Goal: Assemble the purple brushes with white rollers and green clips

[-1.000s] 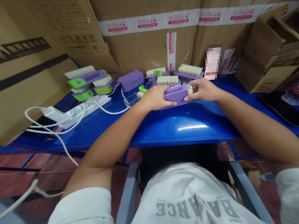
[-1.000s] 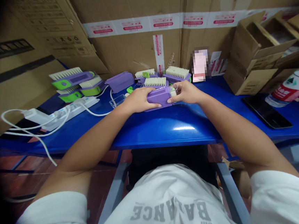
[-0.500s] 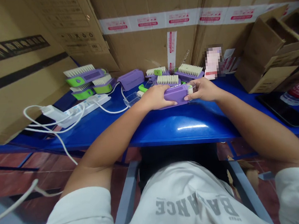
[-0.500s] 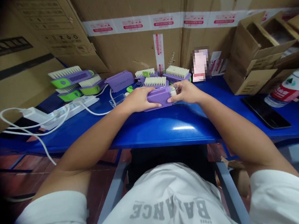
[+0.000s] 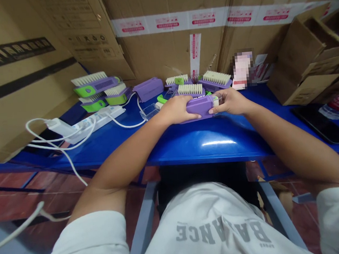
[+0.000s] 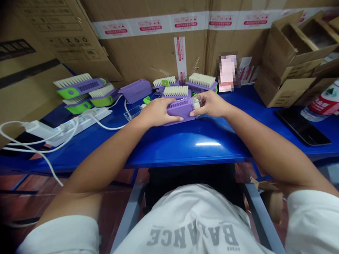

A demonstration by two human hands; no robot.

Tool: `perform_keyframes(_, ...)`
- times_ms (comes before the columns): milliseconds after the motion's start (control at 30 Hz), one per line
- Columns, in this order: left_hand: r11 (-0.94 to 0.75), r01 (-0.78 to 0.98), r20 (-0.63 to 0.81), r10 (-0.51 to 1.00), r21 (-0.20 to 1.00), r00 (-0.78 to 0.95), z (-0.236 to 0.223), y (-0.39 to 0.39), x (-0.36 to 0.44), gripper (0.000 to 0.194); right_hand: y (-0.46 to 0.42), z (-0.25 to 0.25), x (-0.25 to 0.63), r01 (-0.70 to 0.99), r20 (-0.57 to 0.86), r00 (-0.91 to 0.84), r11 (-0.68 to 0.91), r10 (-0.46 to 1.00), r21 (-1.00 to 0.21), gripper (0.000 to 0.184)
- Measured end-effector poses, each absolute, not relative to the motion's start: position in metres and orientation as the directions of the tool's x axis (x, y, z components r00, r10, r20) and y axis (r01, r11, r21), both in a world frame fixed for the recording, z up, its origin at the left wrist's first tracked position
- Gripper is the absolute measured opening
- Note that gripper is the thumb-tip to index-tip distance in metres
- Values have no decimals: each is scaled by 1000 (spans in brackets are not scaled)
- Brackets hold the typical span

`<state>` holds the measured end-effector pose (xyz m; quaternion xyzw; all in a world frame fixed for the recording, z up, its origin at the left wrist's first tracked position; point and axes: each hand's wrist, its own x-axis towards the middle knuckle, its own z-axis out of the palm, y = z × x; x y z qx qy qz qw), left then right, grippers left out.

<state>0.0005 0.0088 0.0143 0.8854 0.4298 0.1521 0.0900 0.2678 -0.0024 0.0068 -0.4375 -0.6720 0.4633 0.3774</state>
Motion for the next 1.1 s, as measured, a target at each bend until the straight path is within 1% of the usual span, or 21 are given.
perform_keyframes(200, -600, 751, 182, 800, 275, 572, 15, 7, 1, 74, -2, 6, 268, 244, 115, -339, 205, 934, -948, 71)
perform_keyframes(367, -587, 768, 180, 810, 255, 559, 16, 6, 3, 72, -1, 6, 268, 256, 137, -357, 237, 924, -937, 71)
perform_keyframes(600, -587, 767, 183, 810, 261, 557, 14, 7, 3, 73, -3, 8, 266, 244, 101, -349, 195, 932, -950, 73)
perform_keyframes(767, -583, 767, 183, 812, 268, 554, 14, 7, 3, 74, -2, 7, 267, 263, 120, -365, 226, 923, -938, 74)
perform_keyframes(933, -574, 780, 182, 819, 250, 544, 14, 6, 4, 73, -3, 7, 267, 277, 134, -372, 248, 918, -928, 72)
perform_keyframes(1100, -567, 787, 184, 823, 243, 537, 14, 5, 5, 72, -6, 9, 264, 259, 130, -352, 230, 927, -938, 72)
